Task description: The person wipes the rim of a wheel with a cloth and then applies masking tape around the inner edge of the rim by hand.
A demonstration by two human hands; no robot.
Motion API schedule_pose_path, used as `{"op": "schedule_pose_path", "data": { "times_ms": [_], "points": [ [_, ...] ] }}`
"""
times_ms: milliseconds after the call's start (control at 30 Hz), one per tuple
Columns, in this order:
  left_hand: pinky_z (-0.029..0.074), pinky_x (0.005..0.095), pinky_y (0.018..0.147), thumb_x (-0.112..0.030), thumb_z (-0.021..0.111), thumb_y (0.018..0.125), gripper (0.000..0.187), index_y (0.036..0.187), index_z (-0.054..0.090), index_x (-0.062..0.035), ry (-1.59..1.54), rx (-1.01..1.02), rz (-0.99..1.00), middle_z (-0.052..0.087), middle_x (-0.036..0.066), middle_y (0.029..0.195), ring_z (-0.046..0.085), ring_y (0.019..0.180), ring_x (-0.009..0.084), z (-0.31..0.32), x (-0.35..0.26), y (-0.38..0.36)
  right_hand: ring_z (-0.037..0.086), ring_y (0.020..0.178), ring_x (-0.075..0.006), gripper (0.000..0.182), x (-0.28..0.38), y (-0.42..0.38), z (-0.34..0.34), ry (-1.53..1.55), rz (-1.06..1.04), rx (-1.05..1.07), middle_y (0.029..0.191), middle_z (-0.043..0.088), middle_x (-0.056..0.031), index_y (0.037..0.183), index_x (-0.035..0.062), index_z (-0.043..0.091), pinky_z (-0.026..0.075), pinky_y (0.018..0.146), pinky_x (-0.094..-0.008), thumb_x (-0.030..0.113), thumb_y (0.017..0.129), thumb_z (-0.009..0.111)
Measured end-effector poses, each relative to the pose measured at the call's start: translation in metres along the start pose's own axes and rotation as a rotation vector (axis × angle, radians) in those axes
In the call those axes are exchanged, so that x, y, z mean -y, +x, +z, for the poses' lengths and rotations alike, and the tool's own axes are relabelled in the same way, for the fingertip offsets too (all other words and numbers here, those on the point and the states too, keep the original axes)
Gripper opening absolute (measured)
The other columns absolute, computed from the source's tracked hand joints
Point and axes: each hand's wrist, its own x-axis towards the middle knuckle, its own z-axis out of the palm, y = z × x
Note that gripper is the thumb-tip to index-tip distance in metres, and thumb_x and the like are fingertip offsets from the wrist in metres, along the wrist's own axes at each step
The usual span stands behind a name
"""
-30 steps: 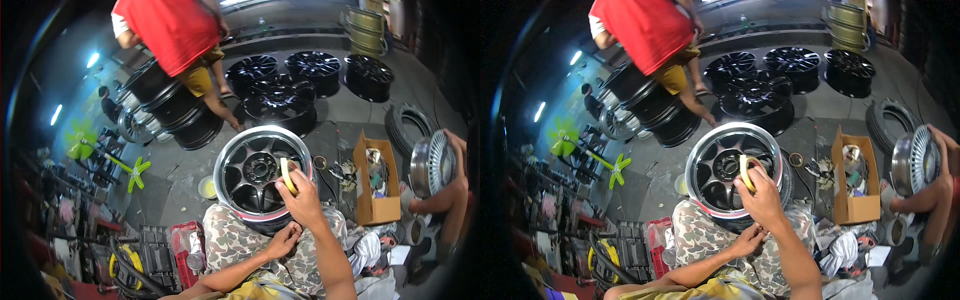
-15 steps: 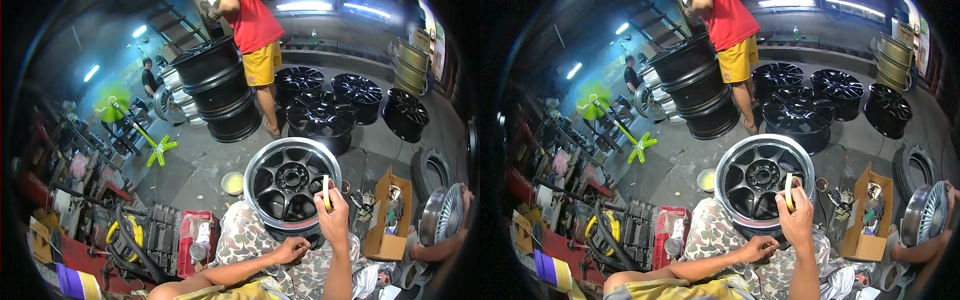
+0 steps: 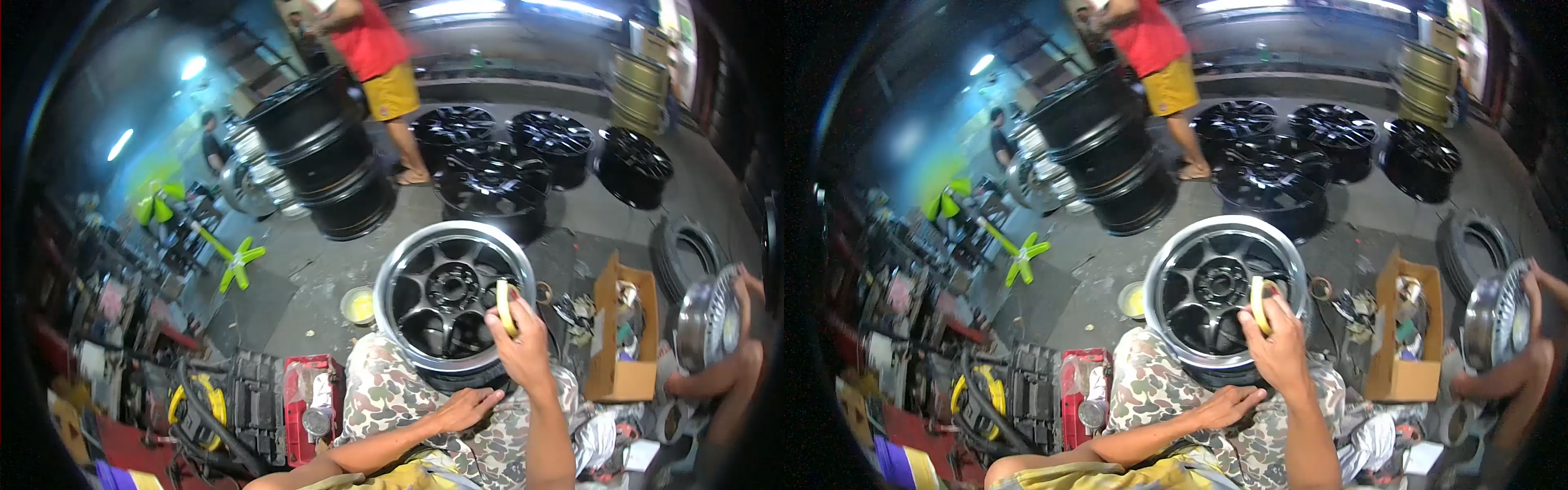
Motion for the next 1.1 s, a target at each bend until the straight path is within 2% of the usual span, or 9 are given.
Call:
{"op": "schedule_pose_path", "data": {
  "times_ms": [233,300,367,467,567,800,900,967,1100],
  "points": [
    [0.043,0.0481,0.076,-0.022,0.048,0.104,0.026,0.095,0.057,0.0012,0.013,-0.033,0.125,0.054,0.021,0.086,0.055,0.085,0.0425,0.007,0.009,0.004,0.065,0.078,-0.0331,0.016,-0.008,-0.001,-0.005,0.015,-0.015,0.013,0.090,0.062,-0.0164,0.094,-0.0017,0.065,0.050,0.071,-0.0390,0.013,0.089,0.068],
    [0.043,0.0465,0.077,-0.019,0.050,0.103,0.024,0.104,0.060,0.0026,0.042,-0.066,0.193,0.054,0.022,0.087,0.056,0.085,0.0412,0.006,0.012,0.005,0.061,0.088,-0.0415,0.015,-0.005,-0.001,-0.008,0.042,0.014,0.048,0.093,0.060,-0.0205,0.093,-0.0022,0.062,0.049,0.078,-0.0456,0.012,0.090,0.065],
    [0.045,0.0425,0.079,-0.005,0.053,0.096,0.026,0.120,0.061,0.0006,0.094,-0.016,0.174,0.053,0.019,0.089,0.055,0.085,0.0369,0.002,0.011,0.006,0.062,0.086,-0.0389,0.016,-0.011,-0.001,-0.006,0.033,0.000,0.024,0.092,0.061,-0.0191,0.094,-0.0017,0.063,0.049,0.077,-0.0433,0.013,0.090,0.066],
    [0.044,0.0349,0.081,0.017,0.047,0.076,0.061,0.133,0.058,-0.0012,0.057,-0.030,0.240,0.048,0.010,0.089,0.051,0.086,0.0271,-0.008,0.007,0.007,0.062,0.086,-0.0379,0.017,-0.016,-0.002,-0.004,0.022,-0.034,0.010,0.093,0.061,-0.0181,0.095,-0.0012,0.064,0.049,0.077,-0.0417,0.014,0.090,0.067],
    [0.048,0.0330,0.066,0.000,0.061,0.092,0.026,0.117,0.066,0.0037,-0.131,-0.018,0.075,0.063,0.013,0.091,0.060,0.076,0.0183,-0.021,-0.011,0.015,0.062,0.086,-0.0378,0.017,-0.019,-0.004,-0.003,0.024,-0.047,-0.009,0.094,0.061,-0.0180,0.094,-0.0011,0.062,0.049,0.077,-0.0413,0.014,0.090,0.067],
    [0.049,0.0351,0.057,-0.022,0.069,0.093,0.026,0.095,0.070,0.0039,0.075,-0.002,-0.012,0.063,0.011,0.063,0.058,0.054,0.0182,-0.040,-0.022,0.036,0.064,0.088,-0.0352,0.015,-0.018,-0.002,-0.007,0.094,-0.014,-0.080,0.095,0.063,-0.0170,0.098,-0.0003,0.065,0.050,0.079,-0.0398,0.012,0.089,0.067],
    [0.051,0.0366,0.061,-0.021,0.068,0.093,0.024,0.097,0.069,0.0030,0.287,-0.052,0.164,0.063,0.017,0.068,0.061,0.059,0.0223,-0.037,-0.001,0.061,0.065,0.086,-0.0337,0.014,-0.015,-0.001,-0.010,0.064,-0.041,-0.112,0.094,0.064,-0.0158,0.098,-0.0002,0.065,0.050,0.078,-0.0395,0.011,0.088,0.067],
    [0.051,0.0382,0.074,-0.017,0.066,0.092,0.025,0.109,0.064,0.0016,-0.242,-0.162,0.212,0.067,0.017,0.089,0.064,0.079,0.0249,-0.022,0.022,0.091,0.063,0.090,-0.0379,0.015,-0.008,-0.001,-0.015,0.102,-0.004,-0.090,0.095,0.063,-0.0193,0.095,-0.0026,0.062,0.050,0.081,-0.0431,0.010,0.089,0.066],
    [0.048,0.0377,0.089,-0.012,0.064,0.091,0.035,0.122,0.055,0.0013,-0.063,-0.208,0.471,0.062,0.016,0.114,0.061,0.101,0.0254,-0.019,0.004,0.125,0.064,0.089,-0.0311,0.017,-0.014,0.001,-0.010,0.119,0.003,-0.147,0.095,0.064,-0.0150,0.100,-0.0013,0.063,0.049,0.081,-0.0385,0.010,0.088,0.067]
  ]
}}
